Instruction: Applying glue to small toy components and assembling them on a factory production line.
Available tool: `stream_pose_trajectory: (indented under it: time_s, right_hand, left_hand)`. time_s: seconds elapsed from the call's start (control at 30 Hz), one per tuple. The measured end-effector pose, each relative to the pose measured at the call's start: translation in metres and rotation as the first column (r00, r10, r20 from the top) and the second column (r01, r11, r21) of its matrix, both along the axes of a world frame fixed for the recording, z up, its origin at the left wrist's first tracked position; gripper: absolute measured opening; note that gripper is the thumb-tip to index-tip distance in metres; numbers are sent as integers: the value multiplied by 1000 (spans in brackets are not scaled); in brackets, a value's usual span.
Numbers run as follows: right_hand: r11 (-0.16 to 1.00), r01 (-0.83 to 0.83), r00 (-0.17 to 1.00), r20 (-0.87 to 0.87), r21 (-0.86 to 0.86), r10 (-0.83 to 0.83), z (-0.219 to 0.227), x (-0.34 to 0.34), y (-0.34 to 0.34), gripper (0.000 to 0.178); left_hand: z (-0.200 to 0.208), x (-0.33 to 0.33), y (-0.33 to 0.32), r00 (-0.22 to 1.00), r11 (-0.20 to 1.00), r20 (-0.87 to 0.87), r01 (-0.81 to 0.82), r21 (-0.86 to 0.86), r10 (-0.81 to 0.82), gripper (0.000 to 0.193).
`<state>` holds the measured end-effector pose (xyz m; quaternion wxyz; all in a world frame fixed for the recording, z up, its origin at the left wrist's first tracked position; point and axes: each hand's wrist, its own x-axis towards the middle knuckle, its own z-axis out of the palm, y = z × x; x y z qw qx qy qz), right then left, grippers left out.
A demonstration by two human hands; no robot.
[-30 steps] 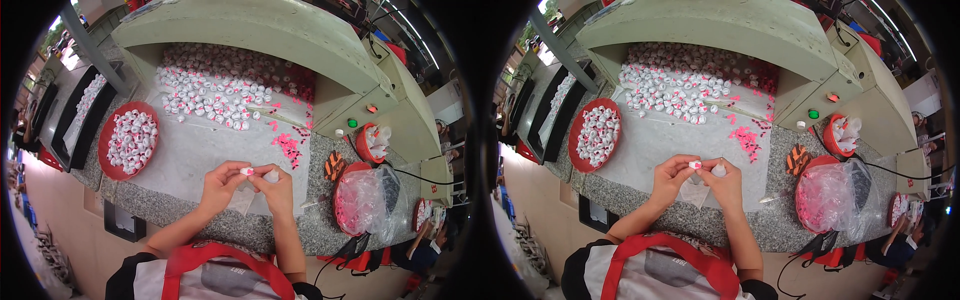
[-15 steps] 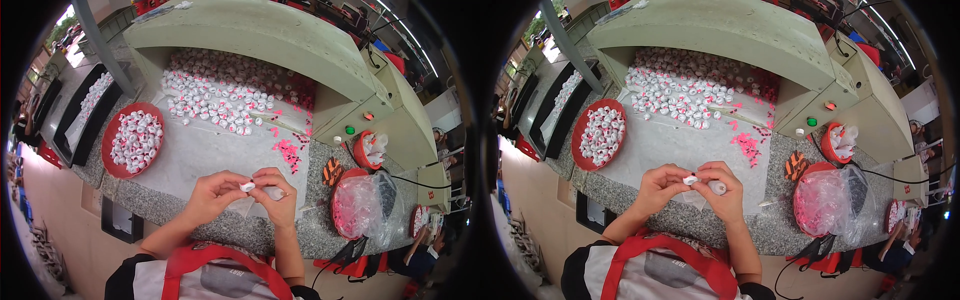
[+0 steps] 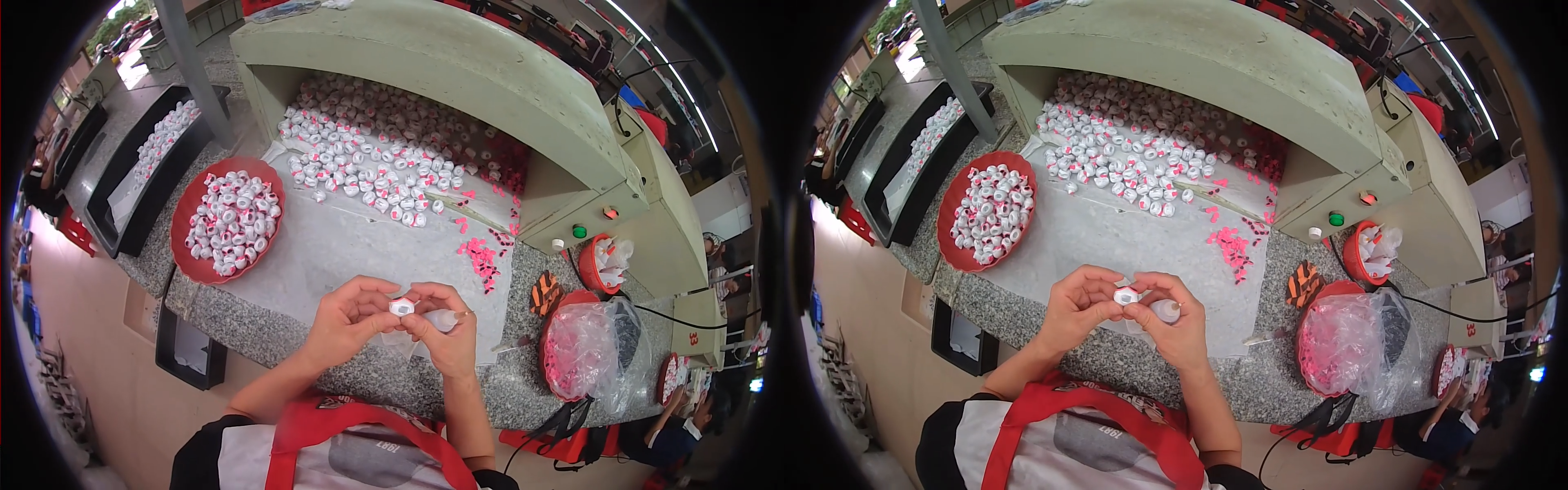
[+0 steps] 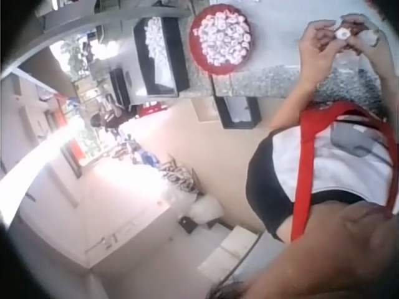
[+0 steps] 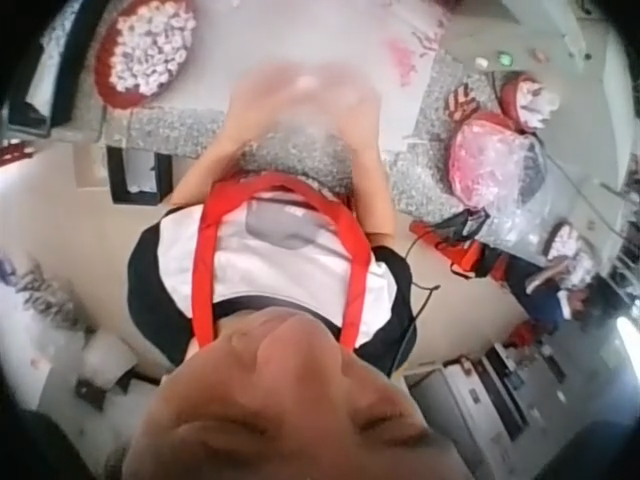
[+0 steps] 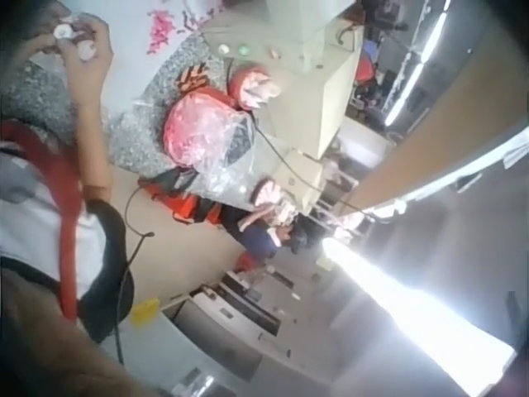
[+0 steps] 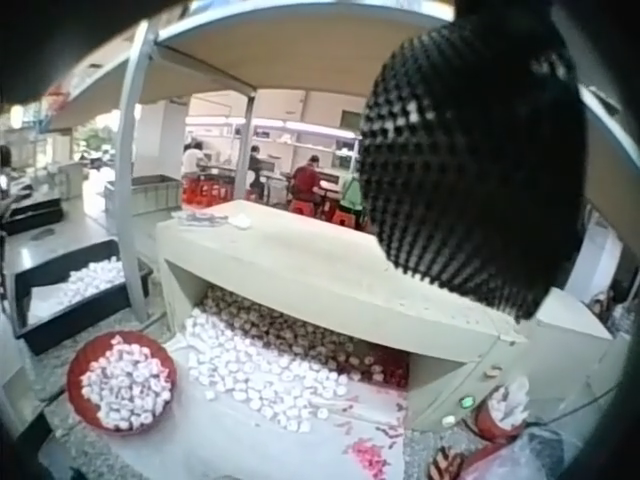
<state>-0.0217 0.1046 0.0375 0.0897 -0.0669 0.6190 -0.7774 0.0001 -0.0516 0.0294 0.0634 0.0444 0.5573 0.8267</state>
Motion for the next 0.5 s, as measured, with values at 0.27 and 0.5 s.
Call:
stream_pose_trajectory:
  time_s: [0.27,0.5]
  right_hand:
    - [994,-95,993,-62,50,98,-16,-8,-16,22]
    - [976,-108,994,35,187,104,-43,-25,-65,34]
  left_hand:
    - [-14,2,-13,997,996,0,-79,28,79,22]
    - [-31,-16,-63,954,933,12,-292,-209,301,18]
